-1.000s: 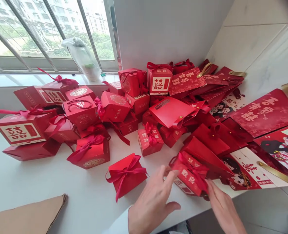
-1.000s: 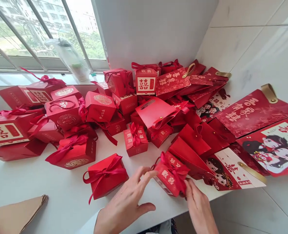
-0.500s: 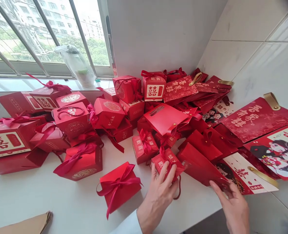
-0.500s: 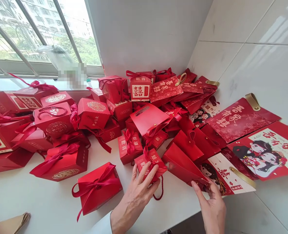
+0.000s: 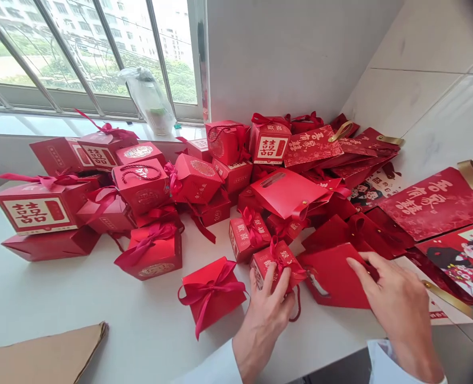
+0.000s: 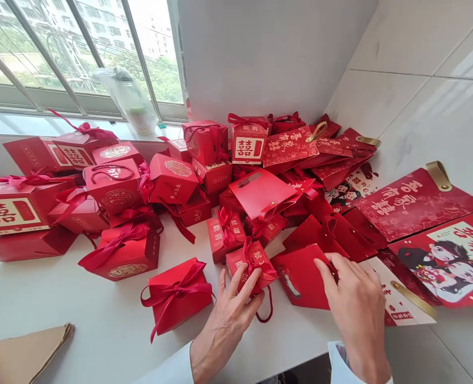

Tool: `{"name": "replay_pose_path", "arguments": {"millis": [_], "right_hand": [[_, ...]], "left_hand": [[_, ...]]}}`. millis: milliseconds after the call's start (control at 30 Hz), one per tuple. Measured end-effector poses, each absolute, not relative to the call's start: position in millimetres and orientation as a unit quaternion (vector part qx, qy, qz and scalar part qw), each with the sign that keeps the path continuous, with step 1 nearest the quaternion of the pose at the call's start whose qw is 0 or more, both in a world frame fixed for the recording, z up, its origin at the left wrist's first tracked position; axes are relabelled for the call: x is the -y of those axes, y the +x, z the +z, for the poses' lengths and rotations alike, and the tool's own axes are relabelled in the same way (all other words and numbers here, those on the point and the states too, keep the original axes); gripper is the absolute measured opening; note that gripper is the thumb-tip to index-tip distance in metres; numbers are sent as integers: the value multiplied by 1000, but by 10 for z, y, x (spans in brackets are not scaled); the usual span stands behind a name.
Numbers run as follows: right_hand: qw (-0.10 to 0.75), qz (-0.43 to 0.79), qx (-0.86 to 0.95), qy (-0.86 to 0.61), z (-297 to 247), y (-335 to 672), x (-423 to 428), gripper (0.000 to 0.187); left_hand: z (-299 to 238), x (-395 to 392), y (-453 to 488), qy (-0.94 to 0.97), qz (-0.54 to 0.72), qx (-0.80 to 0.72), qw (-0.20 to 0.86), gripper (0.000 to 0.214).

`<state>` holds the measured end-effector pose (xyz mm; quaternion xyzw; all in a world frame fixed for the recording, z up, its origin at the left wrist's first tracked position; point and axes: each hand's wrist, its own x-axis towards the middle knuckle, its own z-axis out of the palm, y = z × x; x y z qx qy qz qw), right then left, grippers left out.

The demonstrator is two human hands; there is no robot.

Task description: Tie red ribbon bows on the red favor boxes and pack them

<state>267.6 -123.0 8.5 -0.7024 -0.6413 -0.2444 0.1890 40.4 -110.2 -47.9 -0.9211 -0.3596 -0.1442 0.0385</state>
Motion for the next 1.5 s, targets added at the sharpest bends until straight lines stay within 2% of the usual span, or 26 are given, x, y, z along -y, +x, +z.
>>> {"name": "replay_pose_path", "arguments": {"millis": [167, 267, 333, 400, 500, 600, 667, 767, 900, 1033, 1167, 1300, 1500], "right_hand": [[96, -298, 666, -677, 6, 2639, 751, 42], [83, -324, 658, -675, 14, 2575, 683, 35], [128, -337, 654, -665, 68, 2492, 764, 35], [213, -334, 656, -643, 135, 2362, 908, 34], [322, -332, 637, -617, 195, 2084, 1113, 15], [371, -251, 695, -563, 171, 1761, 1182, 7], [374, -157, 751, -521, 129, 1564, 1151, 8], [369, -4, 791, -488, 64, 1336, 1058, 9], [344, 146, 768, -520, -36, 1146, 920, 16], [309, 260, 732, -549, -173, 1047, 797, 29], [271, 314, 706, -574, -267, 1018, 754, 39], [276, 306, 695, -589, -293, 1016, 763, 36], [312, 330, 687, -568, -378, 1031, 731, 37]], "left_hand": [[-444, 1122, 375, -926, -152, 344, 25, 23], [-433, 1132, 354, -918, -190, 346, 15, 19], [-385, 1137, 326, -916, -233, 325, 15, 18], [-273, 1141, 270, -920, -275, 281, 13, 18], [-7, 1149, 96, -926, -323, 194, -28, 17], [224, 1167, -223, -909, -362, 181, -96, 16], [250, 1184, -497, -869, -394, 262, -141, 20], [57, 1219, -891, -783, -440, 409, -161, 31], [-325, 1288, -1164, -636, -449, 600, -185, 27], [-413, 1327, -1137, -582, -426, 637, -274, 32], [-311, 1309, -985, -573, -414, 646, -288, 23], [-279, 1286, -865, -577, -393, 670, -253, 12], [-307, 1266, -835, -580, -394, 671, -241, 16]]}}
